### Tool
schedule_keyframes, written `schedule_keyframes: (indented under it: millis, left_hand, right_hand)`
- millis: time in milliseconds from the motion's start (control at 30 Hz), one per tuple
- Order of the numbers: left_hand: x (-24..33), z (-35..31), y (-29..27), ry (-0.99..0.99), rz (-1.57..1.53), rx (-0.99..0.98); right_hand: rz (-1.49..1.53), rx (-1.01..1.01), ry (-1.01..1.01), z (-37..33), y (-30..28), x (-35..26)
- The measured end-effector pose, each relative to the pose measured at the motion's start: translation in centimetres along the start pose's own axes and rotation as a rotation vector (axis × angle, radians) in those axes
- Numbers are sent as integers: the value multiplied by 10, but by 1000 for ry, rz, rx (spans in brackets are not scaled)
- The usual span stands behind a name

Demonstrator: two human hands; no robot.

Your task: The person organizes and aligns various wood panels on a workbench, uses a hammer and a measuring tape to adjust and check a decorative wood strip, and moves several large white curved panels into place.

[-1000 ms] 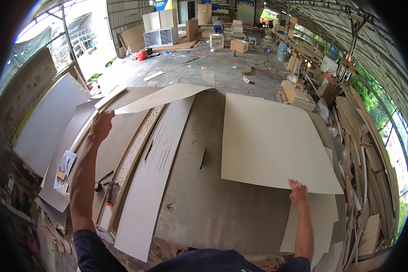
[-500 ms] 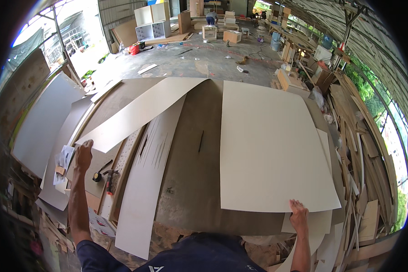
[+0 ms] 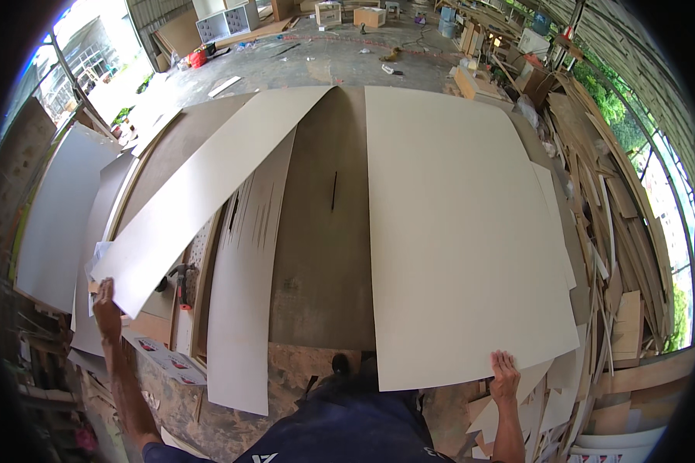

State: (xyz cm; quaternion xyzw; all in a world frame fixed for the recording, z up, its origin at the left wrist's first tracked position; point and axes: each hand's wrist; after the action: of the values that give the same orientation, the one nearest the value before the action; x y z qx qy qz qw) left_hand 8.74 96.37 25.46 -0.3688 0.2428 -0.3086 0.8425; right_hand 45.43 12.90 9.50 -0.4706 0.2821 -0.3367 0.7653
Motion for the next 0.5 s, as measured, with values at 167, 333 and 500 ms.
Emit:
schedule_keyframes:
  millis: [167, 333, 500]
  left_hand:
    - [-88, -34, -59, -92, 2, -11]
    - [-171, -121, -85, -75, 35, -63]
    - [-210, -249, -84, -253, 0, -133]
  right_hand:
    - [-29, -27, 25, -48, 2, -6]
    - [-41, -60, 99, -93, 6, -12]
    - [-92, -38, 106, -102, 8, -22]
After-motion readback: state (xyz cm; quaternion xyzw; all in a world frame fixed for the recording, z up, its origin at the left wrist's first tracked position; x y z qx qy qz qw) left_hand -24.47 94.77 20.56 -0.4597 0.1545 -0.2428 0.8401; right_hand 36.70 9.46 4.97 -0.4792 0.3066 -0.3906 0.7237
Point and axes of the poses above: each hand's wrist, its own z-axis towards the middle knuckle, its own y-axis out of the palm, x = y × z, and after that the axes turned 15 degrees about x, right-handed
